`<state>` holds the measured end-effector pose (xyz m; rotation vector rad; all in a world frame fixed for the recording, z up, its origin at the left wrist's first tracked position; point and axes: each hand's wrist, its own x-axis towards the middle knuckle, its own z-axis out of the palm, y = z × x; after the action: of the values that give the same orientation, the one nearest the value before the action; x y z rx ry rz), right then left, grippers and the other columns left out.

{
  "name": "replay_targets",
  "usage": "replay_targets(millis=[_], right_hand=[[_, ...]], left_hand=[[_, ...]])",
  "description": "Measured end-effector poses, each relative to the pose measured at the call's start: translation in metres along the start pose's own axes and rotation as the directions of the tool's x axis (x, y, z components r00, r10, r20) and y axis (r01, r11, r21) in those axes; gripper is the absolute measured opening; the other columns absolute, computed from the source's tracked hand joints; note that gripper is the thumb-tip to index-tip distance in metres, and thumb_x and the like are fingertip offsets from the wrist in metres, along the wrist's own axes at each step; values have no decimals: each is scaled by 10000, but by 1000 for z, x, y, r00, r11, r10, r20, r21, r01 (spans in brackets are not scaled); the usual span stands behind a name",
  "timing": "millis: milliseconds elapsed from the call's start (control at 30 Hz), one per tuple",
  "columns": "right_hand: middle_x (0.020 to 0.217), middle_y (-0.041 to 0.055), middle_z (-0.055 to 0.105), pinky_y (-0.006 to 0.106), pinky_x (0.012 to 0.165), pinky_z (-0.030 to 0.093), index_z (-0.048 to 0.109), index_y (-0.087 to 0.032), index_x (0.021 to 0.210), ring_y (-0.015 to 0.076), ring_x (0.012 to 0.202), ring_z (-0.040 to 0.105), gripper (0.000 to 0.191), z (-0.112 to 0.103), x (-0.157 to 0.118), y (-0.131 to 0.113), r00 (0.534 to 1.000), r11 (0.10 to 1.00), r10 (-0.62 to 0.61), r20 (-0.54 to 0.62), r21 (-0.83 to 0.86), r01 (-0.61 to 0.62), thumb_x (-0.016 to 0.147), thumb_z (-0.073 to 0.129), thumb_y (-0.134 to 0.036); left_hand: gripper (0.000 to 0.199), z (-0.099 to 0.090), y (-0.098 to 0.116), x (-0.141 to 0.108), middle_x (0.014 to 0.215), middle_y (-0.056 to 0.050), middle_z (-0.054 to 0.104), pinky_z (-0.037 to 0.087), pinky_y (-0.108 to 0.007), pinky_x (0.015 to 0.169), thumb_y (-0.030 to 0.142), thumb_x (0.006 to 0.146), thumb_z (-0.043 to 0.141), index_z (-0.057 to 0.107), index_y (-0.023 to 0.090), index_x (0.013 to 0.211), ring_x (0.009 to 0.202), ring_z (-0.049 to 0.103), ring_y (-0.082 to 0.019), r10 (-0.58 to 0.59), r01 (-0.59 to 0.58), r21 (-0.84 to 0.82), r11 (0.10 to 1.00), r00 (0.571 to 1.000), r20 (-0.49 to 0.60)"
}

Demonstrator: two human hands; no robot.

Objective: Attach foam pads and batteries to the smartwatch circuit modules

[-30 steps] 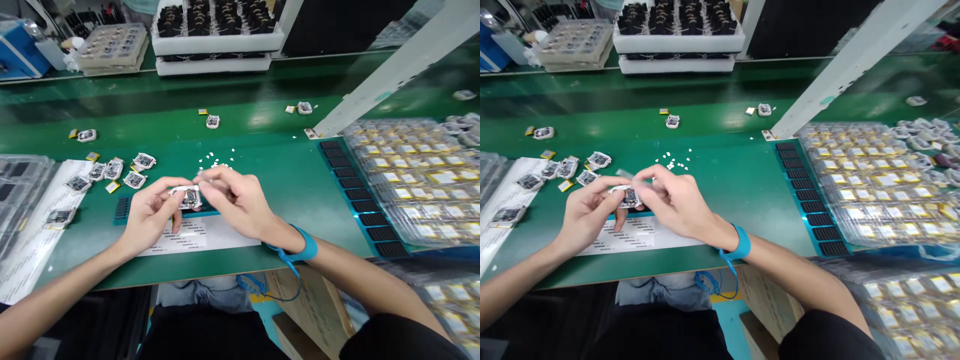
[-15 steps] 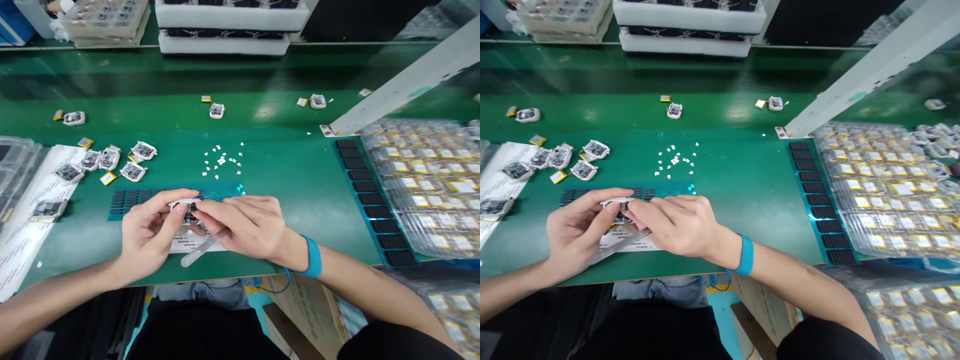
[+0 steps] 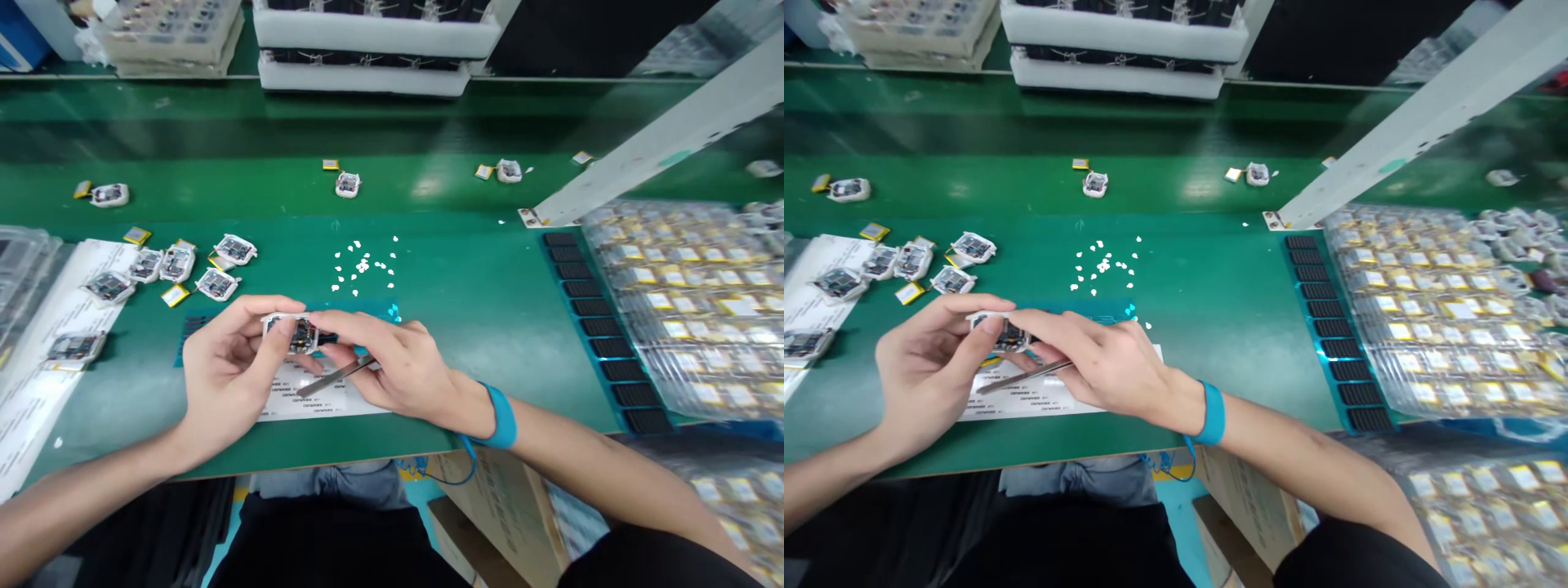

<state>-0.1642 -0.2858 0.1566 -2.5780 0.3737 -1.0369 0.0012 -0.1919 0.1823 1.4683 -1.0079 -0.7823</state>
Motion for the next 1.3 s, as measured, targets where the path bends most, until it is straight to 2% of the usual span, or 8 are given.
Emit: replay_targets(millis=[100, 333, 467, 567, 767, 1000, 1133, 1300], right_hand=[[971, -59, 743, 191, 473, 401, 562, -224, 1282, 47, 724, 685, 298, -1, 1, 2, 998, 999, 30, 58, -45, -27, 995, 515, -157], [997, -37, 752, 203, 496, 404, 607, -201, 1190, 66, 780, 709, 232, 0, 1, 7, 996, 998, 33, 88, -57, -28, 987, 502, -158], [974, -40, 759, 204, 476, 385, 628, -189, 1139, 42, 768, 703, 244, -1, 1, 5, 998, 995, -1, 69, -100, 8, 987, 448, -124], [1004, -39, 761, 207, 468, 397, 633, -177, 1148, 40, 802, 712, 198, -3, 1, 4, 998, 992, -39, 52, -115, 44, 988, 517, -172], [1087, -37, 759, 175, 513, 456, 662, -171, 1124, 31, 900, 722, 275, -3, 1, 2, 996, 987, -87, 12, -134, 88, 958, 466, -73], [1025, -46, 764, 174, 492, 423, 679, -178, 1059, 30, 789, 708, 270, -1, 3, 4, 996, 985, -91, 6, -147, 91, 965, 448, -76], [936, -61, 758, 196, 473, 375, 675, -181, 1041, 27, 726, 677, 283, -1, 2, 4, 999, 987, -40, 2, -156, 39, 941, 444, -52], [892, -44, 739, 235, 443, 305, 664, -171, 1013, 33, 688, 648, 146, 0, 1, 4, 999, 983, -2, 48, -185, 11, 1015, 527, -222]], left_hand=[[75, -1, -1, 2, 714, 11, 736, 591, -215, 501, 224, 889, 668, 682, 191, 955, 551, 717, -147, -23, 23, -17, 1000, 1000, 7], [103, 1, -7, 8, 732, 5, 744, 580, -193, 495, 237, 889, 668, 666, 177, 973, 519, 704, -124, -51, 52, -34, 998, 998, 35], [136, 0, -8, 11, 734, 4, 744, 599, -211, 501, 286, 869, 694, 659, 178, 944, 512, 707, -136, -87, 88, -51, 995, 996, 25], [128, -1, -8, 11, 676, 18, 728, 580, -201, 488, 276, 877, 680, 647, 175, 947, 489, 702, -137, -97, 100, -59, 993, 994, 49], [80, -3, -5, 12, 650, 37, 716, 546, -177, 480, 222, 888, 648, 654, 173, 950, 479, 689, -113, -41, 42, -15, 999, 997, 62], [141, -3, -10, 15, 690, 14, 721, 545, -209, 464, 285, 868, 688, 662, 169, 945, 478, 683, -131, -62, 63, -10, 998, 994, 94], [175, -3, -14, 15, 695, -5, 720, 524, -211, 464, 315, 881, 677, 690, 162, 965, 505, 690, -140, -64, 59, 38, 998, 989, 136], [191, -2, -15, 15, 702, -16, 730, 515, -213, 466, 325, 888, 672, 681, 154, 974, 501, 695, -147, -113, 106, 44, 993, 976, 185]])
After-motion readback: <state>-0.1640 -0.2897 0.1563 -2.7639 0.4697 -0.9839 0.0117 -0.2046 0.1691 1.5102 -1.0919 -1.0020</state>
